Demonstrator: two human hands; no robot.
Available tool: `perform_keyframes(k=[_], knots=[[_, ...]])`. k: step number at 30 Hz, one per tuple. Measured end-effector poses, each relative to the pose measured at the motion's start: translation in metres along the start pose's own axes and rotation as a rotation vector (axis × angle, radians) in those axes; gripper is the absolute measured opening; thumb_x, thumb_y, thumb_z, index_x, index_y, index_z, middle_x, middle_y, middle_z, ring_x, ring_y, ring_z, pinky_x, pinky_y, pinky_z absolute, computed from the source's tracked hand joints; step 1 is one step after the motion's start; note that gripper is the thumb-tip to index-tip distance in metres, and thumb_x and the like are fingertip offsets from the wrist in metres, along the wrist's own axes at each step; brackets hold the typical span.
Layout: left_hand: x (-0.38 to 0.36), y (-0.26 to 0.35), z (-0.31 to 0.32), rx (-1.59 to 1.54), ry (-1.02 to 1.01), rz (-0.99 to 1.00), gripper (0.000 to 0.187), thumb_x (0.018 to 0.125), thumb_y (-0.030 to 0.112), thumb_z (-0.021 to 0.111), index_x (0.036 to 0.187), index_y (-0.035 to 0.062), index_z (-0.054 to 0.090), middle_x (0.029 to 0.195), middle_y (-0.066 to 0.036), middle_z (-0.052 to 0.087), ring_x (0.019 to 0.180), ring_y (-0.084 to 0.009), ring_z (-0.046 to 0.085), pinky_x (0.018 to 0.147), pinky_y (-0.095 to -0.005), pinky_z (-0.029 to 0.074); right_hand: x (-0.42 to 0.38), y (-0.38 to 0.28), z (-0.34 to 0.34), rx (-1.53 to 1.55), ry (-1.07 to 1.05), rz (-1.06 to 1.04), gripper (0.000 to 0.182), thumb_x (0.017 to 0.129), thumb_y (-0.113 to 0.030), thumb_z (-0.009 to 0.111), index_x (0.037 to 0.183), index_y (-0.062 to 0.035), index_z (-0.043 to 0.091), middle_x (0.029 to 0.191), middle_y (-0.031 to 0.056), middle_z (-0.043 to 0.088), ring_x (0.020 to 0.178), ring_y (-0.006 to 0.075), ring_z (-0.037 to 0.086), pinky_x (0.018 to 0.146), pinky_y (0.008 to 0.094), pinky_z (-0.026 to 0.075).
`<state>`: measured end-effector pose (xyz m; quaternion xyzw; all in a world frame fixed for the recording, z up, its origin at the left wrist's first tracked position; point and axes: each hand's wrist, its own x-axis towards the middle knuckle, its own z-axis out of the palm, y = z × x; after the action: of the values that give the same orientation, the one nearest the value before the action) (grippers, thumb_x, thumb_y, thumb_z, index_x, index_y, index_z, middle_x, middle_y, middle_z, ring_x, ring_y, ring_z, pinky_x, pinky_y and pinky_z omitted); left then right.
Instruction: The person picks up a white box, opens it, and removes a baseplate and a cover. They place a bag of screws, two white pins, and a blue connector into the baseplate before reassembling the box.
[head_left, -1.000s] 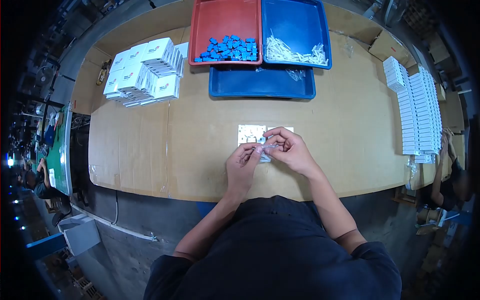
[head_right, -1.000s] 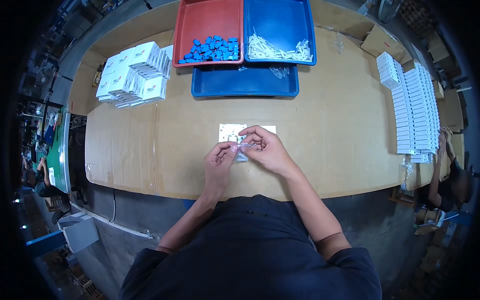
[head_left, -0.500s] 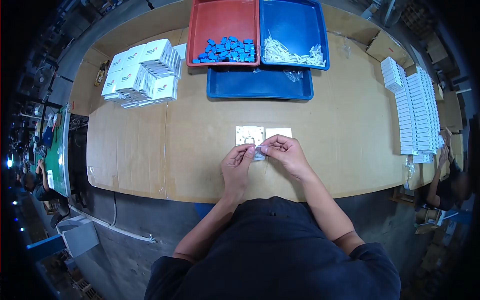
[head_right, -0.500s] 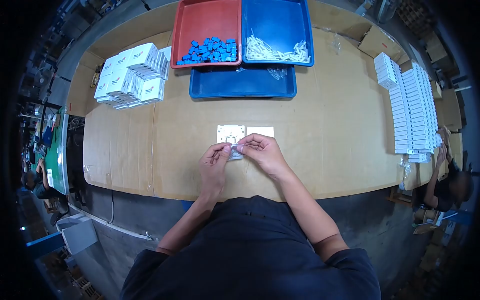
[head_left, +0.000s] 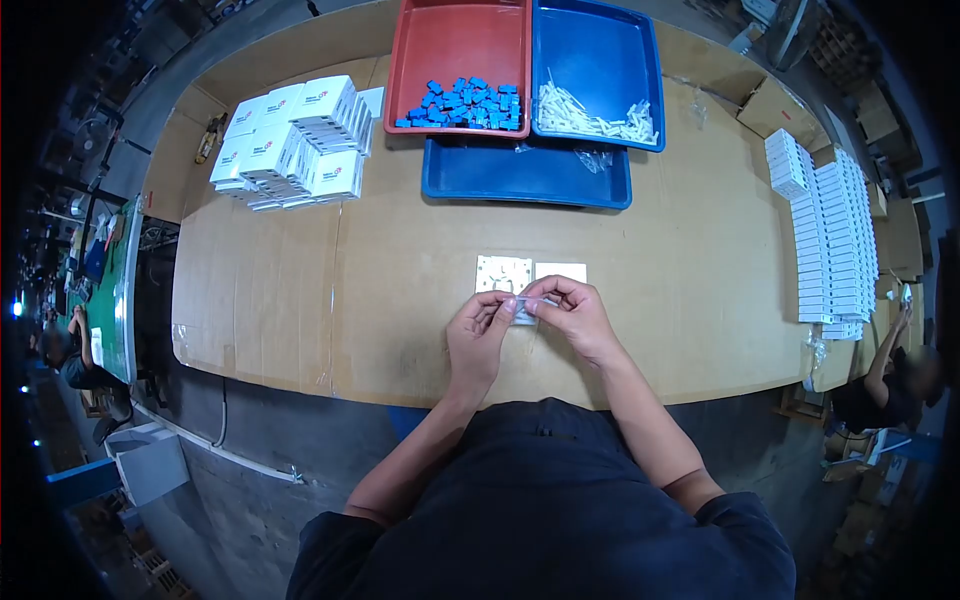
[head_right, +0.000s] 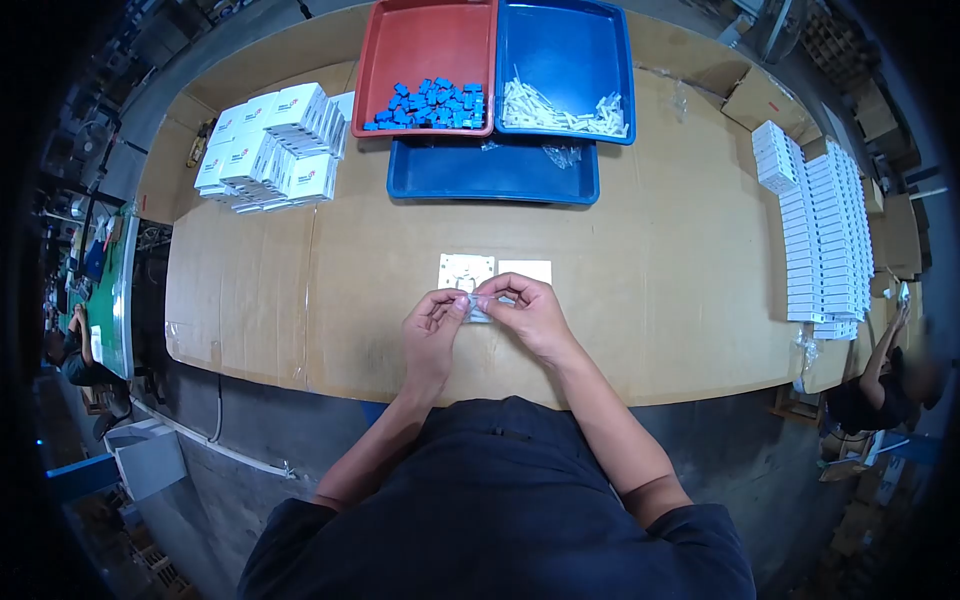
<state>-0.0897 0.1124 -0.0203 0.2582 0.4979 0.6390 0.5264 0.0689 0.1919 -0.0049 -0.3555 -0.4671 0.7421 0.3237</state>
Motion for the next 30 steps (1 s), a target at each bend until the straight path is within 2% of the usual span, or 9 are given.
perform_keyframes(k=[4, 14, 20, 24, 25, 26, 30], knots=[[-0.003, -0.001, 0.000, -0.006, -0.049, 0.001, 0.016, 0.103, 0.002, 0.065, 0.117, -0.0057, 0.065, 0.106, -0.008, 0.071, 0.098, -0.0090, 0.067, 0.087, -0.0218, 0.053, 0.000, 0.004, 0.003, 0.021, -0.001, -0.002, 0.010, 0.097, -0.002, 0.071, 0.107, 0.0015, 0.071, 0.105, 0.0069, 0.073, 0.099, 0.0117, 0.067, 0.091, 0.0269, 0.054], [-0.001, -0.003, -0.003, 0.005, -0.064, -0.024, 0.015, 0.103, 0.002, 0.064, 0.117, -0.0052, 0.064, 0.105, -0.007, 0.070, 0.097, -0.0088, 0.066, 0.086, -0.0223, 0.053, 0.001, 0.007, 0.001, -0.001, -0.043, -0.048, 0.008, 0.098, -0.002, 0.070, 0.105, 0.0019, 0.071, 0.104, 0.0059, 0.072, 0.098, 0.0115, 0.066, 0.091, 0.0270, 0.053], [-0.006, -0.008, -0.002, 0.112, -0.057, 0.052, 0.014, 0.104, 0.003, 0.064, 0.115, -0.0040, 0.063, 0.103, -0.006, 0.070, 0.097, -0.0083, 0.066, 0.086, -0.0225, 0.053, 0.001, 0.008, 0.000, 0.000, -0.070, -0.071, 0.009, 0.098, -0.002, 0.070, 0.106, 0.0021, 0.071, 0.103, 0.0054, 0.072, 0.099, 0.0122, 0.066, 0.092, 0.0280, 0.053], [-0.001, -0.007, -0.002, -0.015, -0.032, 0.002, 0.014, 0.104, 0.004, 0.064, 0.115, -0.0041, 0.063, 0.105, -0.007, 0.070, 0.098, -0.0092, 0.066, 0.087, -0.0233, 0.053, 0.004, 0.008, 0.004, -0.049, -0.029, -0.077, 0.011, 0.097, -0.003, 0.072, 0.107, 0.0022, 0.071, 0.103, 0.0057, 0.072, 0.099, 0.0123, 0.066, 0.092, 0.0281, 0.054], [0.000, -0.006, -0.003, -0.053, -0.037, -0.006, 0.014, 0.104, 0.005, 0.064, 0.115, -0.0042, 0.063, 0.105, -0.007, 0.070, 0.098, -0.0096, 0.066, 0.088, -0.0237, 0.053, 0.003, 0.005, 0.007, 0.000, -0.010, -0.025, 0.010, 0.097, -0.003, 0.072, 0.106, 0.0017, 0.071, 0.104, 0.0058, 0.073, 0.099, 0.0122, 0.066, 0.091, 0.0282, 0.054], [0.000, -0.006, -0.004, -0.053, -0.036, -0.006, 0.014, 0.104, 0.005, 0.064, 0.115, -0.0042, 0.063, 0.105, -0.007, 0.070, 0.098, -0.0096, 0.066, 0.088, -0.0237, 0.053, 0.002, 0.003, 0.008, 0.050, 0.010, 0.027, 0.010, 0.097, -0.003, 0.073, 0.106, 0.0012, 0.072, 0.104, 0.0058, 0.073, 0.099, 0.0122, 0.066, 0.091, 0.0283, 0.054], [0.000, 0.000, -0.002, -0.047, -0.035, 0.000, 0.015, 0.104, 0.004, 0.065, 0.116, -0.0046, 0.064, 0.108, -0.008, 0.071, 0.099, -0.0105, 0.067, 0.089, -0.0239, 0.053, 0.004, 0.006, 0.005, 0.054, 0.006, 0.021, 0.010, 0.096, -0.003, 0.073, 0.105, 0.0006, 0.073, 0.105, 0.0064, 0.073, 0.098, 0.0125, 0.066, 0.090, 0.0285, 0.053]])
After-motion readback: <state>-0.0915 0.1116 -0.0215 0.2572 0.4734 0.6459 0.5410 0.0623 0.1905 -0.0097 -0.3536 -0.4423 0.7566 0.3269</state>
